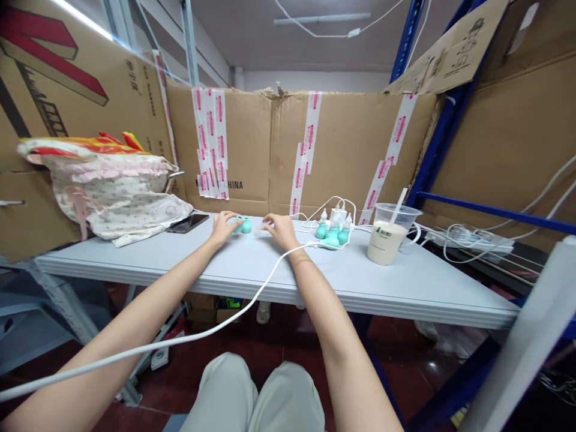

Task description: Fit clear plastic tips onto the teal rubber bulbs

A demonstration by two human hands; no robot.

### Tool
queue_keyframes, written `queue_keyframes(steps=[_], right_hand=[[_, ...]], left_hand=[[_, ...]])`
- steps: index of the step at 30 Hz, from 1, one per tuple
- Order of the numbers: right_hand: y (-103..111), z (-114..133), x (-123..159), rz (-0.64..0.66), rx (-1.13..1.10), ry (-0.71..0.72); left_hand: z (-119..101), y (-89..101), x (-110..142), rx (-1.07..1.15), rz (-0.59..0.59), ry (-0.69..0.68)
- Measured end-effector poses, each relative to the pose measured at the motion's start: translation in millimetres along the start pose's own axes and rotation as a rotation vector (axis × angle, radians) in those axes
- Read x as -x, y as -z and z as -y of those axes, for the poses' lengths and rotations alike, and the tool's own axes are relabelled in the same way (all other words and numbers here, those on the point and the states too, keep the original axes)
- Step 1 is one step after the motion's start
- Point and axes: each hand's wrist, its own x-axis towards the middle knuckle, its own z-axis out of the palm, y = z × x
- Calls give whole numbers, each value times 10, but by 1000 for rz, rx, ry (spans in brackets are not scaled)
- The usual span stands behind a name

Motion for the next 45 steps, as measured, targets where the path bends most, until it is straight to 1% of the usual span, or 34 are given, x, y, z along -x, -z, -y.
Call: queue_keyframes(steps=[2, 4, 6, 7, 10, 13, 18, 21, 23, 25, 28, 29, 31, 33, 35, 38, 39, 40, 41, 42, 44, 45], right_hand=[[-84, 55, -1, 86, 120, 82], [-157, 117, -12, 143, 216, 146], [-200, 160, -20, 181, 271, 180], [-209, 171, -21, 192, 289, 187], [-213, 176, -11, 189, 314, 186], [-216, 168, 7, 163, 283, 173], [-189, 157, 24, 127, 225, 155], [-65, 137, 18, 80, 275, 76], [72, 110, 37, 38, 355, -4], [232, 62, 108, 34, 456, -79], [448, -60, 319, 155, 610, -189], [502, -113, 402, 213, 655, -234], [580, -224, 548, 282, 696, -285], [630, -325, 630, 340, 698, -278], [675, -394, 627, 396, 689, -221], [762, -422, 491, 468, 687, -77], [796, -412, 422, 471, 685, -35], [827, -395, 346, 450, 673, 5], [853, -375, 264, 394, 644, 34], [869, -352, 176, 307, 593, 51], [861, -313, -15, 81, 416, 49], [833, -299, -118, -31, 300, 24]], left_hand=[[56, -73, -12, -2, 56, 10], [128, -132, -28, 63, 141, 0], [198, -168, -43, 134, 200, -18], [225, -178, -49, 160, 207, -21], [253, -184, -57, 198, 165, -3], [219, -171, -54, 209, 142, 27], [163, -162, -41, 253, 143, 34], [158, -161, -34, 235, 166, 16], [153, -149, -28, 210, 190, -5], [133, -124, -15, 159, 209, -21], [67, -75, 19, 27, 184, -68], [35, -60, 33, -16, 156, -96], [-38, -37, 48, -87, 65, -157], [-124, -31, 29, -142, -38, -208], [-225, -42, -45, -184, -73, -277], [-416, -89, -253, -190, 3, -406], [-490, -114, -337, -166, 18, -430], [-566, -143, -422, -122, 13, -436], [-644, -178, -504, -63, -4, -426], [-720, -217, -579, 13, -50, -387], [-856, -301, -701, 200, -165, -280], [-911, -342, -745, 282, -165, -261]])
